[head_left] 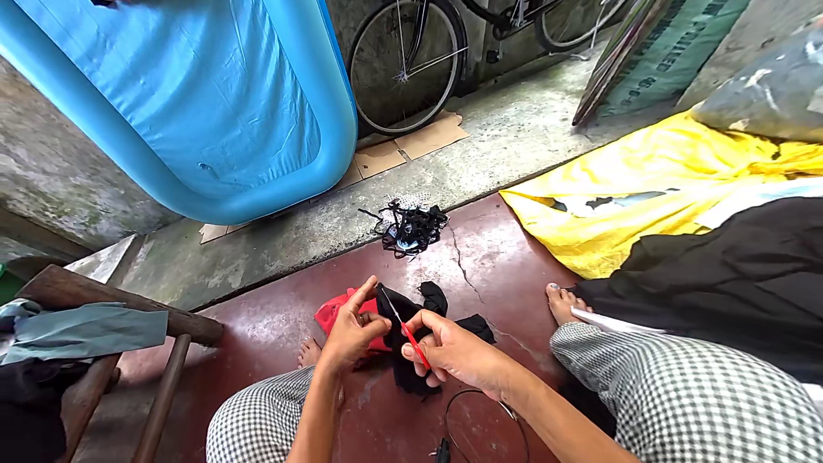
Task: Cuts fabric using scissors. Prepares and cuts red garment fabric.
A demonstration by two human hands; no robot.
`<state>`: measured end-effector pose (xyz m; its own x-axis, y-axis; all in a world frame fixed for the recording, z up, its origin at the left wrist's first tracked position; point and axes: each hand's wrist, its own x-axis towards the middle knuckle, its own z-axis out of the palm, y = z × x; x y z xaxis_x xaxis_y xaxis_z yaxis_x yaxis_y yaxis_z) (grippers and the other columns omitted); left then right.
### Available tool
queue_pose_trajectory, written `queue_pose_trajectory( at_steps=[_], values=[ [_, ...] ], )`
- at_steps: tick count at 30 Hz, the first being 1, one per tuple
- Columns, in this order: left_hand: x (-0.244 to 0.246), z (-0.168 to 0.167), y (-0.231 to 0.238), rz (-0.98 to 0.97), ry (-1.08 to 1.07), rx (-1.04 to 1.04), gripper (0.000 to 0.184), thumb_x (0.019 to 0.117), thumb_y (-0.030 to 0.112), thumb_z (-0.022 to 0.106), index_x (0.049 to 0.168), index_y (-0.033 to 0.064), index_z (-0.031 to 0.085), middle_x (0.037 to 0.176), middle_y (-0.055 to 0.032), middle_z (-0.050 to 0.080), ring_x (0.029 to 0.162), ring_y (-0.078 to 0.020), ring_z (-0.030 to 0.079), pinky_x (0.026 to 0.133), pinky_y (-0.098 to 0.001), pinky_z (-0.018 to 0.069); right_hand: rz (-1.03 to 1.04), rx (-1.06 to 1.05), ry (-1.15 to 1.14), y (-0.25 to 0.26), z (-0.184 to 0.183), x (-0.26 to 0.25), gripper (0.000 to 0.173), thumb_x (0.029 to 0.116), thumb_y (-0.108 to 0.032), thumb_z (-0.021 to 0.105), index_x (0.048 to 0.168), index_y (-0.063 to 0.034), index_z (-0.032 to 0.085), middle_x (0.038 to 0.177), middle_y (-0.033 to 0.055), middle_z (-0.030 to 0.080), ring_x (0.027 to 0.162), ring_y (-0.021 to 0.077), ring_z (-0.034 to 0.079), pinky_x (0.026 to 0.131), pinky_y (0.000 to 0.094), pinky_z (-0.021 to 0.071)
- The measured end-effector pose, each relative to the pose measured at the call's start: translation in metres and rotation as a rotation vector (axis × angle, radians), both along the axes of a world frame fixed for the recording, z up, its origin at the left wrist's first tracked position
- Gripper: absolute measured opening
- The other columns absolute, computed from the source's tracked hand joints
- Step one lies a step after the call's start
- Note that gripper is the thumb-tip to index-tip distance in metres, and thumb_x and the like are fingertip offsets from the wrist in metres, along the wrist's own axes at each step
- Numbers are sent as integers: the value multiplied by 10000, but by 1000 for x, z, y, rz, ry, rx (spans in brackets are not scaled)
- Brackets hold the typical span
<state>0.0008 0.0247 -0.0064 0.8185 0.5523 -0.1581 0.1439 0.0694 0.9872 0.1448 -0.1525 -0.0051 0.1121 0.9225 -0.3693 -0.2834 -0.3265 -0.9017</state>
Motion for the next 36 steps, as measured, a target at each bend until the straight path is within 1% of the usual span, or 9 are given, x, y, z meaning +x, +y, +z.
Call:
queue_pose_trajectory(
  at_steps=[3, 5, 7, 14, 17, 19, 24, 27, 36],
  values=[
    [1, 7, 2, 87, 1, -23, 566, 919, 44, 651, 1466, 160, 558, 1361, -105, 614, 962, -267, 697, 854, -442, 605, 43, -15, -109, -4, -2, -2, 378, 936, -257, 739, 1235, -147, 536, 824, 46, 684, 668, 146, 663, 573, 278, 538],
    [5, 12, 0, 144, 28, -99, 358, 1049, 141, 521, 1392, 88, 611, 1192, -125, 678, 897, -229, 687, 825, -416, 592, 65, -11, -253, -6, -8, -3, 391, 926, -299, 745, 1238, -166, 550, 820, 31, 673, 659, 133, 643, 581, 285, 523],
    [8, 12, 1, 192, 123, -171, 397, 1107, 318, 419, 1316, 66, 645, 982, -130, 712, 774, -206, 687, 747, -388, 597, 105, -31, -426, -9, -10, -4, 401, 918, -349, 743, 1242, -193, 564, 840, 21, 675, 700, 145, 663, 653, 335, 564],
    [6, -10, 16, 30, 564, 73, 517, 1002, 531, 587, 1123, 40, 697, 908, -152, 711, 756, -248, 703, 679, -429, 603, 338, -141, -790, -19, 1, -19, 414, 936, -358, 712, 1274, -184, 548, 920, 80, 678, 858, 287, 679, 759, 542, 542],
    [2, -29, 20, -131, 686, 65, 487, 900, 275, 790, 1312, 67, 634, 1075, -192, 706, 920, -299, 712, 802, -487, 607, 410, -152, -848, -21, 0, -24, 415, 935, -330, 722, 1273, -164, 547, 961, 113, 684, 907, 326, 679, 773, 575, 528],
    [4, -38, 18, -172, 719, 70, 524, 868, 97, 781, 1358, 83, 597, 983, -166, 716, 817, -250, 710, 735, -431, 607, 439, -155, -867, -23, -2, -24, 405, 934, -316, 723, 1265, -162, 548, 985, 116, 688, 942, 331, 679, 792, 580, 524],
    [8, -25, 16, 101, 408, 41, 287, 942, 30, 683, 1226, 67, 682, 959, -123, 716, 741, -189, 664, 648, -354, 562, 407, -174, -895, -25, 0, -19, 396, 930, -299, 721, 1260, -162, 550, 966, 118, 689, 934, 338, 680, 784, 587, 522],
    [10, -6, 14, 287, 116, -24, 223, 985, 25, 628, 1195, 42, 702, 1076, -130, 713, 849, -217, 692, 729, -380, 597, 345, -189, -896, -25, 4, -14, 403, 937, -329, 708, 1272, -178, 543, 951, 102, 690, 911, 321, 686, 773, 572, 532],
    [-1, 32, -11, 364, -223, -29, 701, 828, -102, 717, 1450, 179, 559, 1342, -117, 572, 747, -216, 665, 709, -411, 629, 98, 41, -258, -18, -1, -8, 416, 917, -338, 739, 1260, -191, 555, 849, 18, 688, 682, 136, 657, 583, 297, 533]
  ],
)
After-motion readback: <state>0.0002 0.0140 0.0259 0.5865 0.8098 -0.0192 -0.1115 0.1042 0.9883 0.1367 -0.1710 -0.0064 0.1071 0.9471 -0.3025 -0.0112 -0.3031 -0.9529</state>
